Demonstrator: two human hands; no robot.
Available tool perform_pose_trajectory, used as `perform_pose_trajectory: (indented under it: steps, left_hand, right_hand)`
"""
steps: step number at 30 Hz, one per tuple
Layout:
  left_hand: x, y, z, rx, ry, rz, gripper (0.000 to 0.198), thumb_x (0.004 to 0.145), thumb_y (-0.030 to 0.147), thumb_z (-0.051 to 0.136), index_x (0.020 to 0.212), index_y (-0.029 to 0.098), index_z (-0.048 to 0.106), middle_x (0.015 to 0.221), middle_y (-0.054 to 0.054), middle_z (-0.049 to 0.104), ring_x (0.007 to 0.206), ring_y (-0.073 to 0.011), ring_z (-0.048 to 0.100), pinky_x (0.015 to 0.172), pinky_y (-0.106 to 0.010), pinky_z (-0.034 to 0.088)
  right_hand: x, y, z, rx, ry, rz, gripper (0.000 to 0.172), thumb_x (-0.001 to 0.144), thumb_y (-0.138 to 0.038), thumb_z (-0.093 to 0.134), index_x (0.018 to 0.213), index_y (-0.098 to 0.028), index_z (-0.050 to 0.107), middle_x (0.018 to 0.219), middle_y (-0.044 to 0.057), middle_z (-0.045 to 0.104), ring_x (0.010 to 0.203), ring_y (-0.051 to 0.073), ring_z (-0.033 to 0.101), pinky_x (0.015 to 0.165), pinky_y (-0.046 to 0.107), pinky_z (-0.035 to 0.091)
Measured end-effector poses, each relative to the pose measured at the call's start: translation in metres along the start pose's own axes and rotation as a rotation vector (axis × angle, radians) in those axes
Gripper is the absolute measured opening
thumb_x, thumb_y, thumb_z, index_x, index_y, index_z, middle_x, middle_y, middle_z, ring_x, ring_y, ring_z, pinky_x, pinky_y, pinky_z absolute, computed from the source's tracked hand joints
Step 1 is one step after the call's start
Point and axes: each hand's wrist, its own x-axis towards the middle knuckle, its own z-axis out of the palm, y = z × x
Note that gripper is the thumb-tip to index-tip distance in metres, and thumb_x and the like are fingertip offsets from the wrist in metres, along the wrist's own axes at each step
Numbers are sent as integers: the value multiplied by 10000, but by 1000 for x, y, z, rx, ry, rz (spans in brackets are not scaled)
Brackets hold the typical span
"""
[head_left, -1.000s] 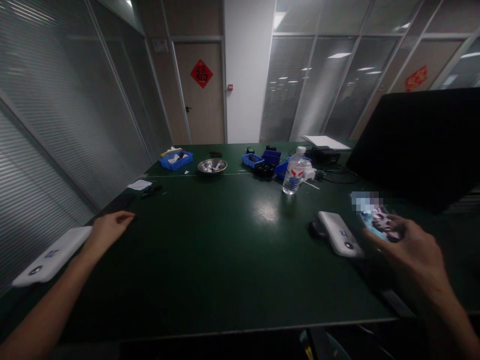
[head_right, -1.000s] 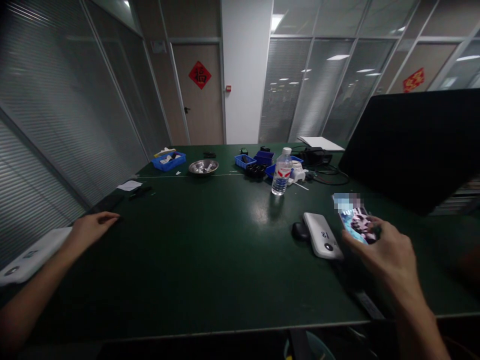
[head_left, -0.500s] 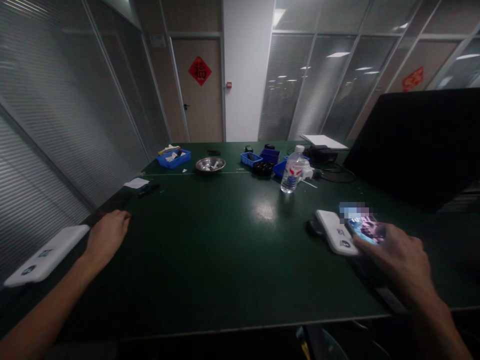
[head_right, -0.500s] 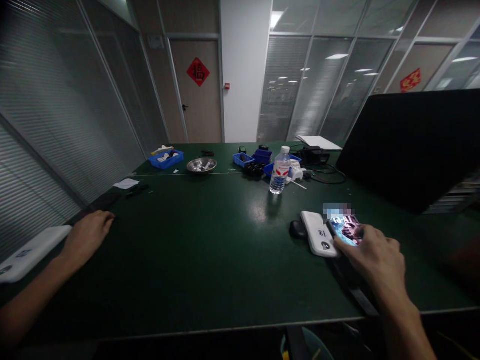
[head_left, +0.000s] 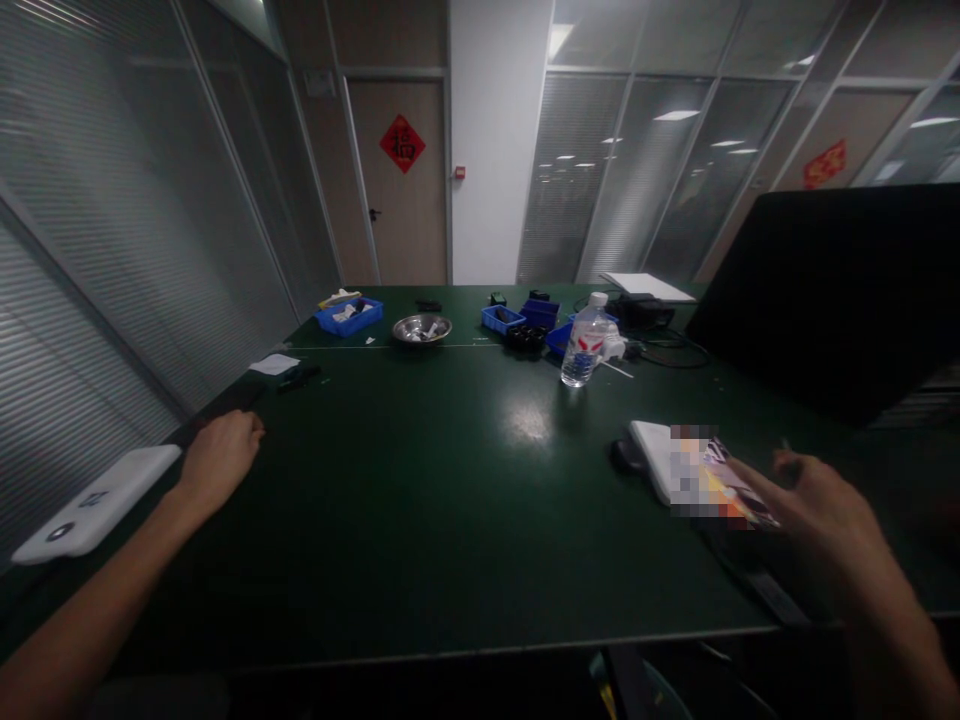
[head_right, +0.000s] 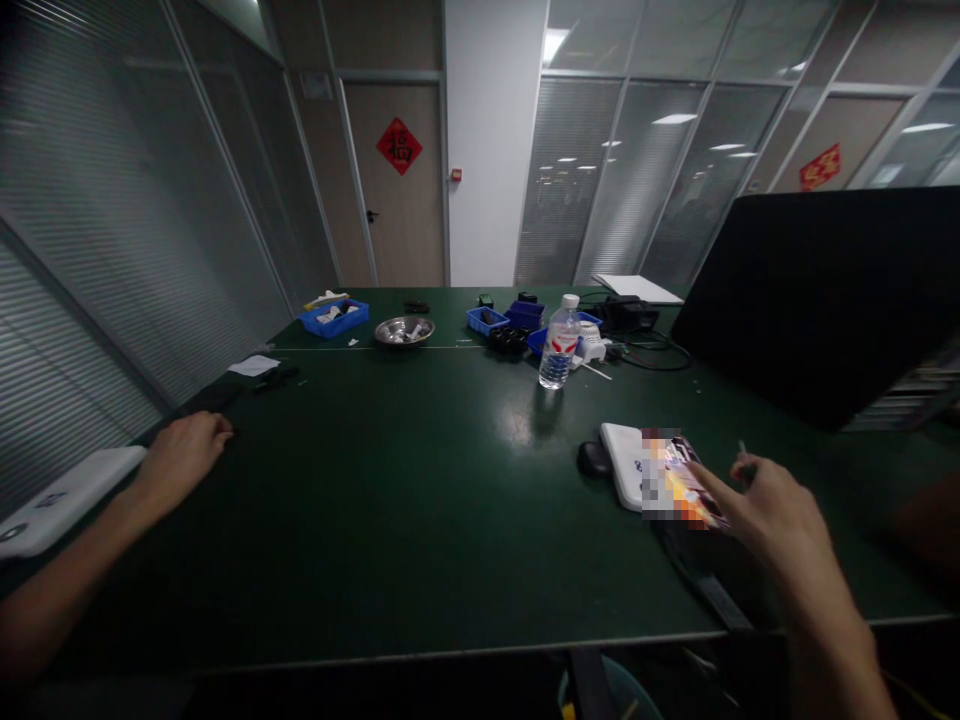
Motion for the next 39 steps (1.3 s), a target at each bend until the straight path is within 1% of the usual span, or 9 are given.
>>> perform_pose_trajectory:
  steps: [2, 5, 8, 10, 17, 22, 25, 28, 39]
  left_hand:
    - [-4, 1, 1, -7, 19, 9, 374, 984, 294, 376, 1046, 83, 678, 1051, -153, 691, 978, -299, 659, 818, -372, 501]
    - [-9, 3, 3, -17, 42, 8, 385, 988, 301, 373, 1100, 74, 663, 1094, -156, 678, 981, -286, 651, 837, -368, 500]
    - [-9, 3, 3, -9, 17, -14, 378, 984, 300, 379, 1081, 82, 672, 1078, -151, 674, 971, -288, 649, 839, -370, 495]
    - [-7, 0, 3, 16, 25, -10, 377, 984, 309, 382, 1060, 89, 679, 1076, -152, 671, 1000, -301, 643, 848, -374, 491]
    - [-1, 6, -1, -237, -71, -28, 323, 960, 330, 490, 1134, 130, 676, 1123, -107, 712, 1042, -267, 663, 868, -333, 489]
    - [-18, 114, -16, -619, -304, 335, 312, 939, 423, 577, 1135, 227, 721, 1160, -54, 712, 964, -212, 666, 809, -308, 513]
    - [-37, 191, -22, -775, -309, 616, 243, 936, 392, 614, 1069, 228, 734, 1112, -44, 709, 964, -192, 652, 830, -316, 505]
    - [-50, 237, -23, -893, -306, 723, 188, 944, 350, 621, 1008, 215, 736, 1068, -53, 714, 958, -192, 652, 828, -322, 501]
    - [-51, 242, -11, -877, -249, 667, 209, 918, 378, 668, 1073, 244, 708, 1027, -38, 718, 851, -182, 625, 727, -317, 469]
  right_hand:
    - [-9, -16, -16, 25, 118, 3, 630, 867, -739, 422, 1010, -155, 611, 1030, 248, 683, 812, 355, 669, 628, 421, 488]
    - [-28, -56, -43, 158, 236, -25, 527, 870, -687, 458, 1024, -198, 583, 1008, 179, 693, 837, 329, 662, 655, 395, 463]
    - [-51, -112, -61, 325, 52, -112, 490, 844, -694, 503, 964, -221, 543, 844, 117, 680, 699, 281, 633, 609, 357, 440]
    - [-68, -151, -62, 442, -186, -322, 457, 918, -672, 446, 1001, -227, 511, 744, 67, 644, 639, 244, 608, 601, 331, 433]
    - [-109, -242, -15, 396, -602, -923, 297, 1063, -426, 359, 1001, -201, 542, 836, 58, 667, 708, 196, 609, 664, 299, 424]
    - [-114, -266, 10, 339, -628, -1072, 285, 1065, -419, 446, 1108, -191, 611, 920, 59, 690, 780, 184, 634, 685, 282, 423]
    - [-115, -271, 14, 355, -561, -1125, 297, 1081, -404, 415, 1127, -190, 617, 964, 61, 685, 809, 176, 638, 721, 280, 430]
    - [-116, -268, 16, 338, -498, -1161, 308, 1084, -387, 401, 1118, -190, 635, 965, 59, 672, 805, 171, 632, 722, 274, 427]
    - [-120, -263, 21, 316, -411, -1184, 334, 1058, -437, 468, 1243, -251, 676, 1026, 53, 624, 822, 169, 604, 707, 269, 438]
